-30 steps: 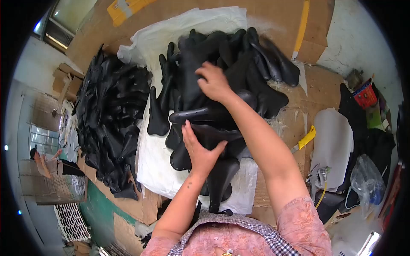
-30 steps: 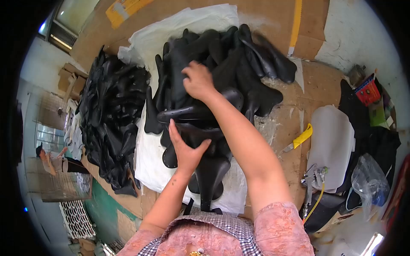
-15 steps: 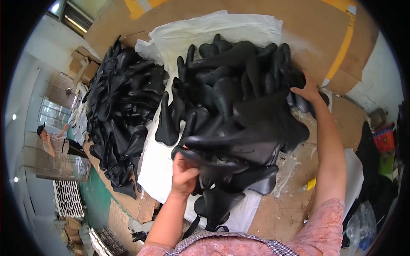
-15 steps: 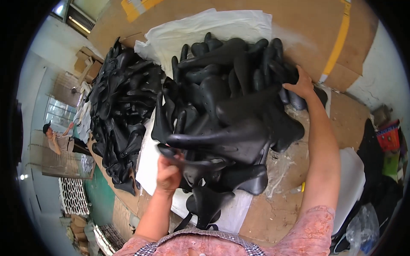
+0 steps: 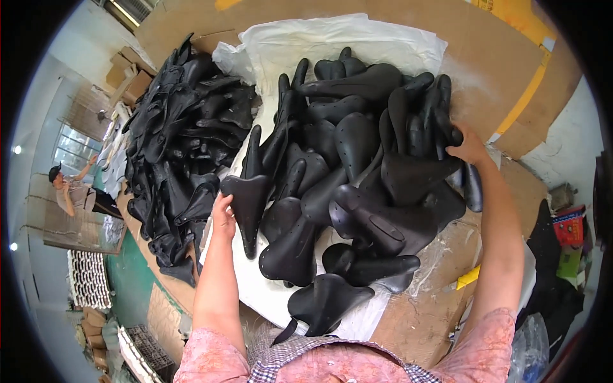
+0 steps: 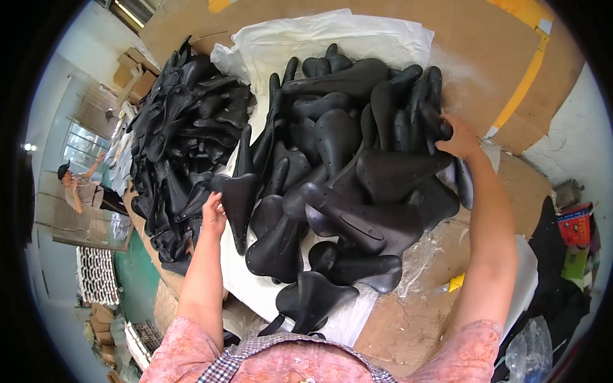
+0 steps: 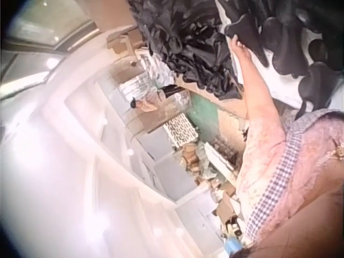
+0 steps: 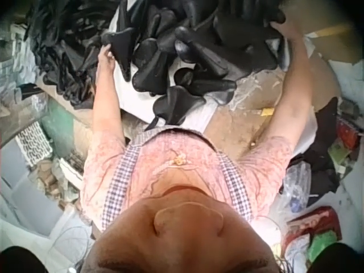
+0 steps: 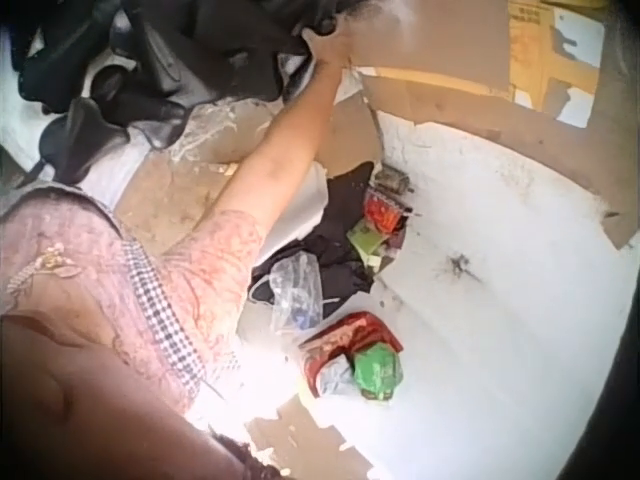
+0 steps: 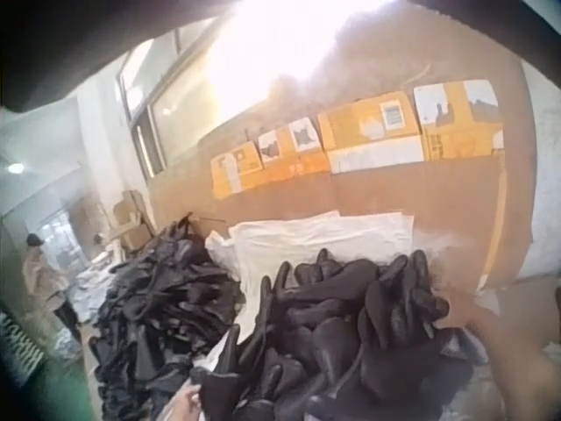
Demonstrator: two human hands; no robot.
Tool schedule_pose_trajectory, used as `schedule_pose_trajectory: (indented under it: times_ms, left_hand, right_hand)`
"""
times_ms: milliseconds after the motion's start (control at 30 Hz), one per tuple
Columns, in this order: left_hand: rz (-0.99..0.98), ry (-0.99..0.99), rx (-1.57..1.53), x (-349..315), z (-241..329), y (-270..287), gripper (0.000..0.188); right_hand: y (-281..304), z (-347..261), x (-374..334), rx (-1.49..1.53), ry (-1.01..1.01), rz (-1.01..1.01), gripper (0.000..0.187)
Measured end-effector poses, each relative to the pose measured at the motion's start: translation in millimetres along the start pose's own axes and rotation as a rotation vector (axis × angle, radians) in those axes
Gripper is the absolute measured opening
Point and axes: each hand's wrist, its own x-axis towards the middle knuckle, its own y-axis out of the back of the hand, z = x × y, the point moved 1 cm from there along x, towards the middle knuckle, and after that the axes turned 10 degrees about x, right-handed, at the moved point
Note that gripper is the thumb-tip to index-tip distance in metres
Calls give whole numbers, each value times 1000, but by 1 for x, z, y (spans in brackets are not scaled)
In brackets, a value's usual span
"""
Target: Arrange bicycle saddles from a storage bag onto a workbench and apply a spray coating.
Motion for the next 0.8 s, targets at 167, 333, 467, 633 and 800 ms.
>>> schedule_pose_trajectory:
  times_ms: [167, 333, 467, 633, 800]
  left_hand:
    - [545, -414, 814, 45, 23, -24, 56]
    - [-7, -618, 656, 73, 59, -100, 49]
    - [-313, -1212, 924, 101, 80, -148, 69]
    - [-471, -1335, 1256, 121, 108, -167, 52]
    - [-757, -1663, 1112, 94, 183, -173, 14]
  right_hand:
    - [28, -19, -47, -184, -124, 370, 64]
    - [118, -97, -133, -191, -151, 946, 48]
    - [99, -259, -170, 25, 55, 1042, 43]
    - [34, -340, -152, 70, 70, 1062, 43]
    - [0, -405, -156, 373, 84, 1075, 40]
